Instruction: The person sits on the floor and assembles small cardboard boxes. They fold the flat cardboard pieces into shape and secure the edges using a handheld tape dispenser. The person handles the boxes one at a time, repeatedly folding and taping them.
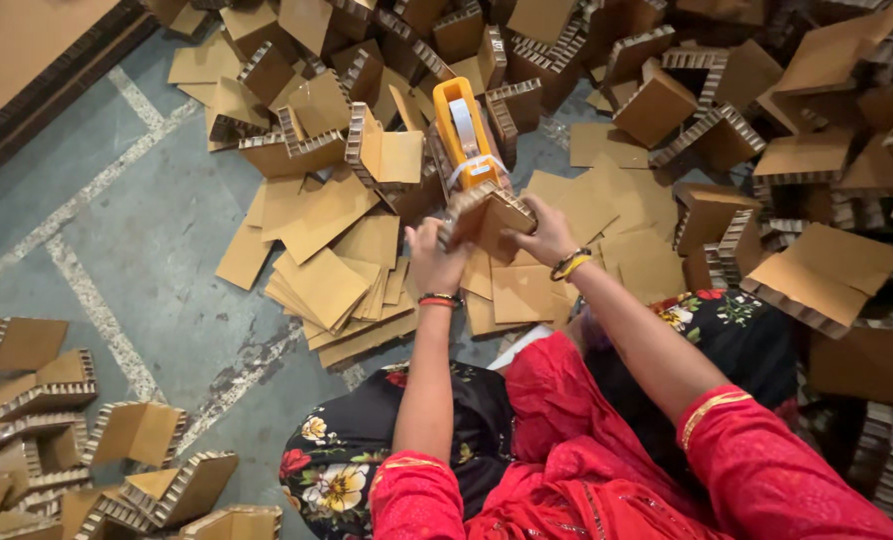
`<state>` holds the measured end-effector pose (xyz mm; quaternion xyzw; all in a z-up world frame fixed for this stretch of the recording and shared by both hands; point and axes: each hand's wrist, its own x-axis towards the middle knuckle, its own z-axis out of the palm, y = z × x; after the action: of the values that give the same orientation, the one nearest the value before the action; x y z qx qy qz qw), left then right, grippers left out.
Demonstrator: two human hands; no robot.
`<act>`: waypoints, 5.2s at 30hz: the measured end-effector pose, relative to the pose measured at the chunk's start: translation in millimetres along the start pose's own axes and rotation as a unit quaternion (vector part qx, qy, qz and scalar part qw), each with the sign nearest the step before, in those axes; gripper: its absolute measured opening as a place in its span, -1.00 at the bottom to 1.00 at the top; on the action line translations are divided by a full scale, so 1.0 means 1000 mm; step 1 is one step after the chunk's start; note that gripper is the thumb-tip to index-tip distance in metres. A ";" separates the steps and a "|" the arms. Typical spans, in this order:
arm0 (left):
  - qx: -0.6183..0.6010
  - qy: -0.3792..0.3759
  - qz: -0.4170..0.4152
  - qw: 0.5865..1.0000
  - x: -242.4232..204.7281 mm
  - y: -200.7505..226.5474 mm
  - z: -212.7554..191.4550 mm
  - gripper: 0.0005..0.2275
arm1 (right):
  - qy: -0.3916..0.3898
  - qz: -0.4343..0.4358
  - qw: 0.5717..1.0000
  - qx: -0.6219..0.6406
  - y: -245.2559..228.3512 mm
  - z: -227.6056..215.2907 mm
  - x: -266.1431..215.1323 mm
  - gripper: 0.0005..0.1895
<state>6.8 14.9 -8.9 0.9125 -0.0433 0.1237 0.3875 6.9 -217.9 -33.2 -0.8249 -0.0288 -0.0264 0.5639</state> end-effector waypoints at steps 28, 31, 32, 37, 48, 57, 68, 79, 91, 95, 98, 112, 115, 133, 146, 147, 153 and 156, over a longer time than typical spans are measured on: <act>-0.123 0.087 0.081 0.985 0.001 0.008 0.058 -0.58 | 0.144 -0.048 0.988 0.001 -0.017 0.037 0.049 -0.69; -0.107 0.034 0.043 0.993 0.008 0.004 0.067 -0.60 | 0.152 0.026 0.987 0.039 0.027 0.043 0.006 -0.59; -0.103 0.022 0.033 0.994 0.014 0.001 0.071 -0.59 | 0.130 0.069 0.989 0.029 0.042 0.046 -0.009 -0.56; -0.138 -0.024 0.020 0.990 0.024 -0.022 0.085 -0.58 | 0.086 0.176 0.975 -0.106 0.075 0.052 -0.002 -0.56; -0.108 -0.063 0.008 0.992 0.026 -0.019 0.080 -0.57 | -0.005 0.036 0.980 0.196 0.046 0.025 0.061 -0.61; -0.165 -0.053 0.114 0.978 0.015 0.001 0.064 -0.60 | -0.101 0.089 0.968 -0.213 0.011 -0.002 0.099 -0.64; -0.281 -0.107 0.280 0.912 -0.015 0.076 0.016 -0.59 | -0.230 0.267 0.913 0.208 0.012 -0.091 0.018 -0.43; -0.087 -0.198 -0.016 0.976 -0.017 -0.037 0.083 -0.66 | -0.289 0.196 0.937 -0.014 -0.088 -0.127 0.033 -0.61; 0.052 -0.148 0.131 0.979 -0.034 0.014 0.096 -0.33 | 0.158 0.031 0.898 -0.409 0.062 -0.235 0.067 -0.64; 0.137 -0.156 0.164 0.964 -0.022 0.011 0.107 -0.18 | 0.205 0.051 0.844 -0.493 0.145 -0.260 0.077 -0.64; 0.157 -0.198 0.123 0.960 -0.020 0.002 0.102 -0.13 | 0.224 -0.018 0.713 -0.664 0.195 -0.245 0.075 -0.63; 0.254 -0.312 -0.043 0.915 0.010 -0.008 0.058 0.15 | -0.012 -0.077 0.921 -0.381 -0.042 -0.172 0.020 -0.61; 0.251 -0.270 0.004 0.930 0.002 -0.049 0.084 0.05 | -0.113 -0.096 0.917 -0.370 -0.077 -0.112 -0.007 -0.65; 0.057 -0.194 -0.106 0.973 0.021 -0.078 0.091 -0.49 | -0.101 -0.131 0.900 -0.403 -0.088 -0.003 -0.048 -0.66; -0.280 -0.206 -0.143 0.927 0.027 -0.104 0.120 -0.70 | -0.075 -0.173 0.908 -0.374 -0.087 0.008 -0.050 -0.67; -0.286 -0.231 -0.090 0.925 0.029 -0.104 0.106 -0.76 | -0.073 -0.166 0.905 -0.385 -0.087 0.010 -0.050 -0.68; -0.189 -0.352 0.082 0.913 0.026 -0.073 0.019 -0.56 | -0.112 -0.173 0.902 -0.379 -0.069 0.008 -0.045 -0.68; -0.094 -0.302 0.059 0.947 0.015 -0.042 0.004 -0.50 | -0.179 -0.176 0.924 -0.287 -0.018 -0.014 -0.012 -0.67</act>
<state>29.7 41.5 -37.3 0.8622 -0.2234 -0.1397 0.4326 -7.1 -224.3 -12.3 -0.9242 -0.2651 0.0156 0.2745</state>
